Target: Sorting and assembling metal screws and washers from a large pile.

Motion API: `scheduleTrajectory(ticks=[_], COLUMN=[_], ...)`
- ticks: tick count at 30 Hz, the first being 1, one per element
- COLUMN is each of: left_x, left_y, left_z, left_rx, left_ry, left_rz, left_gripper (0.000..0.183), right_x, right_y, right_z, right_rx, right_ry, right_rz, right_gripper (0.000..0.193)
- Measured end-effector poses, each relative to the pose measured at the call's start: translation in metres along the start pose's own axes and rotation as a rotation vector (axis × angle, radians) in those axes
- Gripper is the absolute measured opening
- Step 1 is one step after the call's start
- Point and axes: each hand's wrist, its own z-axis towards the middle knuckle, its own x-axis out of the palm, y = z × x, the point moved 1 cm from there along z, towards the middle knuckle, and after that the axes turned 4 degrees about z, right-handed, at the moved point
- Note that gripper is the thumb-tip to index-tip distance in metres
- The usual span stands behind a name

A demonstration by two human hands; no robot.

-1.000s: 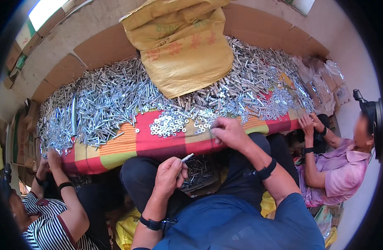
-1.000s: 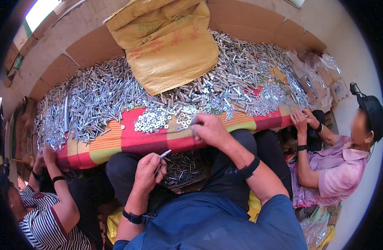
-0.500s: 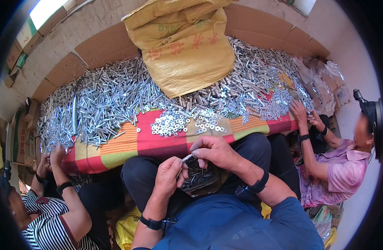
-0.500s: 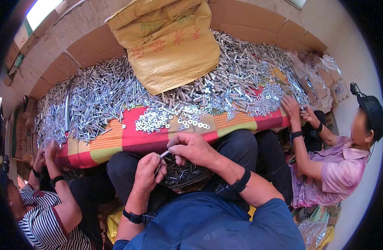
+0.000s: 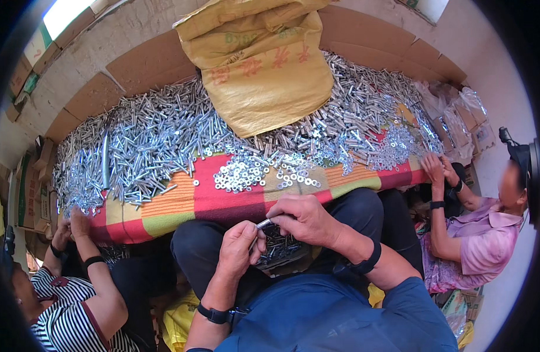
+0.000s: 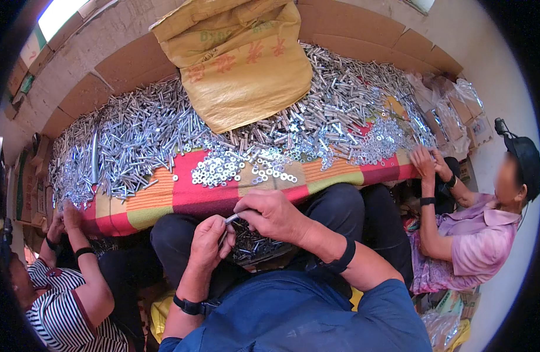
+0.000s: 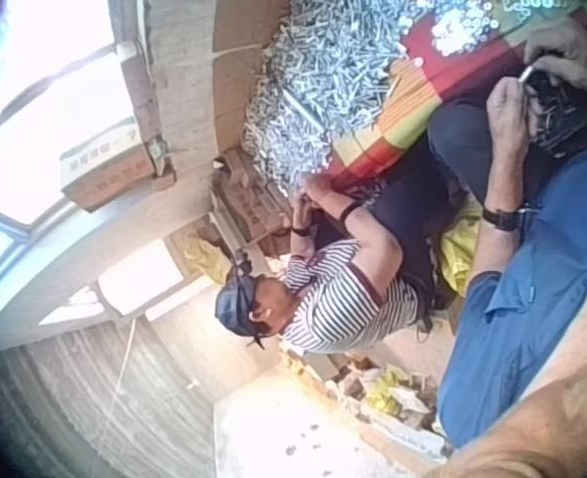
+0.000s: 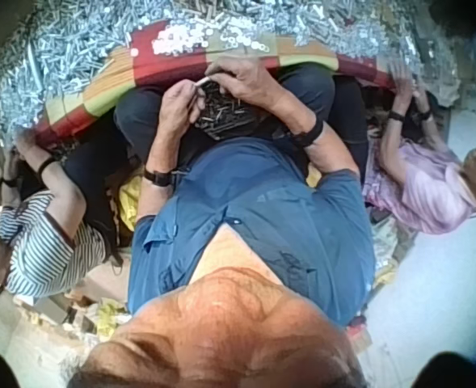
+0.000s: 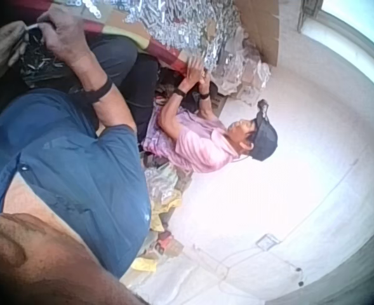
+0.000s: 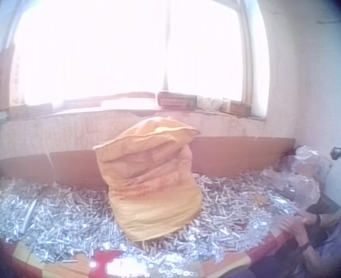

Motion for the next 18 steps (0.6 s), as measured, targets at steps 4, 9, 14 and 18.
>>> scheduleTrajectory(ticks=[4,9,14,18], left_x=[0.001,0.001,0.000,0.001], left_y=[0.000,0.000,-0.001,-0.002], left_z=[0.001,0.001,0.000,0.000], left_rx=[-0.003,0.000,0.001,-0.014], left_ry=[-0.019,-0.022,-0.012,-0.019], left_rz=[0.000,0.000,-0.010,-0.021], left_gripper=[0.031,0.031,0.032,0.033], right_x=[-0.010,-0.032,-0.031,-0.040], right_y=[-0.016,-0.061,-0.077,-0.082], right_z=[0.016,0.053,0.070,0.072], right_rx=[-0.141,-0.058,0.002,0.063], right_ry=[-0.091,-0.259,-0.235,-0.209], right_rz=[-0.290,-0.734,-0.828,-0.637], right_gripper=[0.014,0.024,0.021,0.022])
